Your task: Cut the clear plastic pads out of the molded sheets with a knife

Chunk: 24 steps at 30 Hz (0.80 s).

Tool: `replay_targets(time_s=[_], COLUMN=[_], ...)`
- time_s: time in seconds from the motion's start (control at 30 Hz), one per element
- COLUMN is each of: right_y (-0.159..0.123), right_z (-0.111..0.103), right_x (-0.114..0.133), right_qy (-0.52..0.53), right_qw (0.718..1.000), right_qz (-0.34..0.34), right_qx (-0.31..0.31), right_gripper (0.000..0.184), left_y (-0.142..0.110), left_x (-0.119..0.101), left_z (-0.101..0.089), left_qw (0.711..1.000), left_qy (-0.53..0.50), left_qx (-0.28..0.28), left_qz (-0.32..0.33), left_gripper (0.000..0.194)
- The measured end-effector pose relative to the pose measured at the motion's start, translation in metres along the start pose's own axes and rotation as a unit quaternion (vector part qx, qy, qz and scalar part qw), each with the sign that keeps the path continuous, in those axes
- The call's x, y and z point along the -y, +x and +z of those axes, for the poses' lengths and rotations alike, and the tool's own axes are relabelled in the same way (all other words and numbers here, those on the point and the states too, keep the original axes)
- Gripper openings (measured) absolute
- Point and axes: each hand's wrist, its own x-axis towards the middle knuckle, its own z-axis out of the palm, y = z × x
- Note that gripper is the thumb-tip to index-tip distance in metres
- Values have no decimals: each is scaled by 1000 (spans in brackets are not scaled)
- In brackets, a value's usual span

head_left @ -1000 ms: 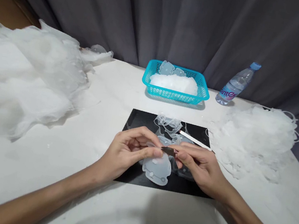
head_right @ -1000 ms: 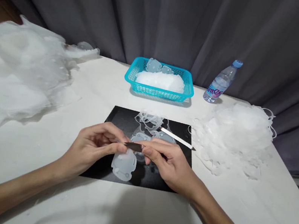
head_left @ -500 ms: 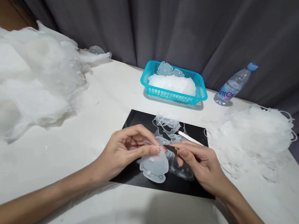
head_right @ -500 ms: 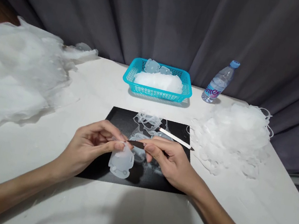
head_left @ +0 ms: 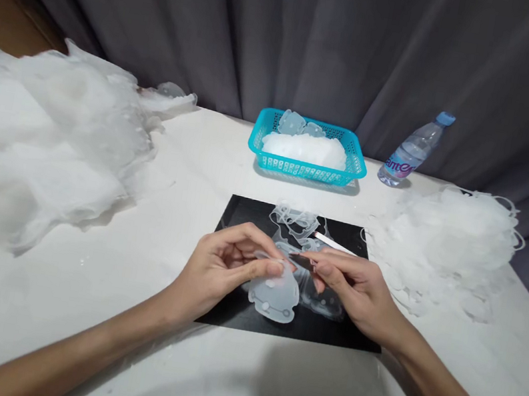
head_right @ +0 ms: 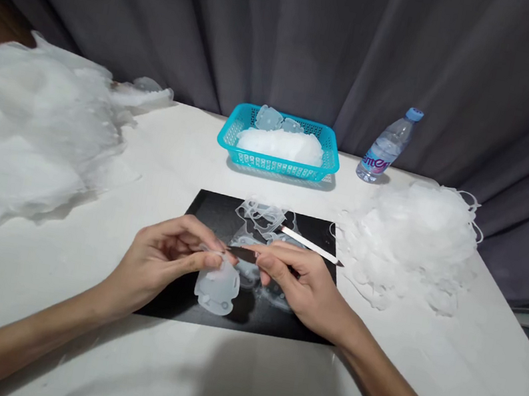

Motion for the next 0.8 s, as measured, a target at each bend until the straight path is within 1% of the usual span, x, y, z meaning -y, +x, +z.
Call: replay_targets(time_s=[0.1, 0.17, 0.2, 0.23, 0.27, 0.3, 0.33, 0.4, 0.47, 0.53, 0.6, 0.67, 0.7, 0.73, 0.8], right_y=[6, 11, 13, 15, 16, 17, 17, 16, 14, 14, 14, 14, 14, 14, 13], right_z=[-11, -24, -31, -39, -47, -53, -58, -65, -66, -66, -66, -63, -59, -53, -36], right_x=[-10, -24, -32, -41, -50, -58, -66, -79, -89, -96, -98, -91, -83, -74, -52], right_qy=[-21, -68, -107, -160, -219, -272, -322, -392, -437, -467, -486, -484, -468, -443, -354], right_qw=[997, 990, 984, 974, 957, 934, 912, 883, 866, 852, 840, 836, 842, 854, 905], right_qz=[26, 39, 39, 36, 27, 25, 34, 51, 58, 53, 45, 27, 11, -8, -50], right_qx=[-65, -114, -136, -159, -190, -229, -251, -253, -237, -231, -236, -258, -268, -272, -232], right_gripper=[33, 37, 38, 40, 41, 41, 41, 45, 48, 50, 50, 50, 49, 48, 37], left_y=[1, 2, 3, 4, 5, 6, 7, 8, 8, 8, 6, 3, 2, 0, -2], left_x=[1, 3, 3, 4, 5, 5, 6, 6, 7, 7, 6, 6, 5, 5, 5], left_z=[-1, -2, -3, -4, -4, -5, -5, -6, -6, -6, -6, -6, -5, -5, -3], left_qw=[1000, 999, 998, 997, 996, 994, 993, 990, 990, 993, 995, 989, 984, 978, 971], left_qy=[5, 0, -4, -9, -14, -17, -19, -20, -14, 14, 69, 143, 178, 206, 236], left_qx=[3, 1, -1, -3, -3, -1, 2, 9, 16, 22, 21, 11, 6, 0, -8], left_qz=[-28, -52, -64, -77, -90, -104, -119, -141, -140, -116, -75, -24, -1, 18, 39], left_gripper=[12, 15, 17, 19, 21, 23, 24, 26, 27, 26, 22, 17, 15, 14, 12])
